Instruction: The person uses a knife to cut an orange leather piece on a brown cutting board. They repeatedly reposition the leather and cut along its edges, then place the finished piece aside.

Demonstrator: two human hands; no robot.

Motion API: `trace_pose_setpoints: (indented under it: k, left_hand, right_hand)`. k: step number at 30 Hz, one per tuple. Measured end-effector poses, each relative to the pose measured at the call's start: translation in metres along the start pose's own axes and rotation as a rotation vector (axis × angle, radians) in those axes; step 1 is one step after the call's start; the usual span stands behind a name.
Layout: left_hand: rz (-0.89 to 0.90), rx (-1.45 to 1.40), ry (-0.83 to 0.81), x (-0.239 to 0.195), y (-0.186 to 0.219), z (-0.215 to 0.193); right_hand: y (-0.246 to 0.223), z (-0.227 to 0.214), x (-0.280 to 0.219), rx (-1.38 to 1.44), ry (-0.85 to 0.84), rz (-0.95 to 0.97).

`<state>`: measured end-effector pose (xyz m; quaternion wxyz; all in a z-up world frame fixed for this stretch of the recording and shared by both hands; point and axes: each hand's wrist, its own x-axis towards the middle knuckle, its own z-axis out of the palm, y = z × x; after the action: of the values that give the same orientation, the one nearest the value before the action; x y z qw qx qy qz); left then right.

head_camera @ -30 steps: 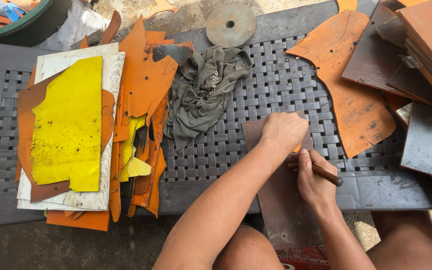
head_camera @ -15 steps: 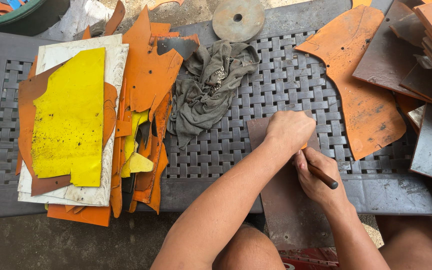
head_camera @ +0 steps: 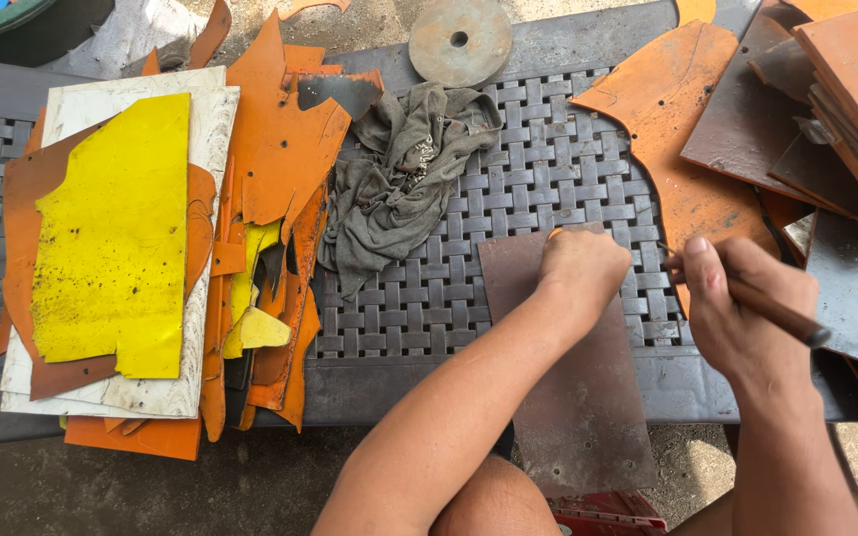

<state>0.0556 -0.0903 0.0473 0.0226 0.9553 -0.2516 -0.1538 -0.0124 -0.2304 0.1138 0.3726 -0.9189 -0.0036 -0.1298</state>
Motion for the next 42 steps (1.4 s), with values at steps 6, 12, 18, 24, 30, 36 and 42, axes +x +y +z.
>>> trace_pose_setpoints:
  k: [6,12,18,24,30,36,42]
  left_hand:
    - [-0.080,0.018,-0.308,0.011,0.038,-0.010]
    - [-0.010,0.195,-0.433,0.018,0.061,-0.017]
    - [0.031,0.167,-0.479,0.024,0.070,-0.012]
    - [0.051,0.154,-0.501,0.025,0.072,-0.014]
    - [0.054,0.161,-0.501,0.030,0.066,-0.016]
    - [0.052,0.154,-0.511,0.032,0.064,-0.013]
    - [0.046,0.123,-0.485,0.032,0.058,-0.014]
  right_hand:
    - [-0.025,0.036,0.083,0.270,-0.525,-0.069]
    - [-0.019,0.103,0.114,0.022,-1.232,0.088]
    - [-0.011,0.114,0.110,-0.086,-1.304,0.132]
    - [-0.022,0.111,0.110,-0.227,-1.316,0.212]
    - [-0.036,0.110,0.112,-0.249,-1.346,0.125]
    - [-0.054,0.117,0.124,-0.650,-1.308,-0.304]
    - [-0.055,0.118,0.124,-0.469,-1.049,-0.811]
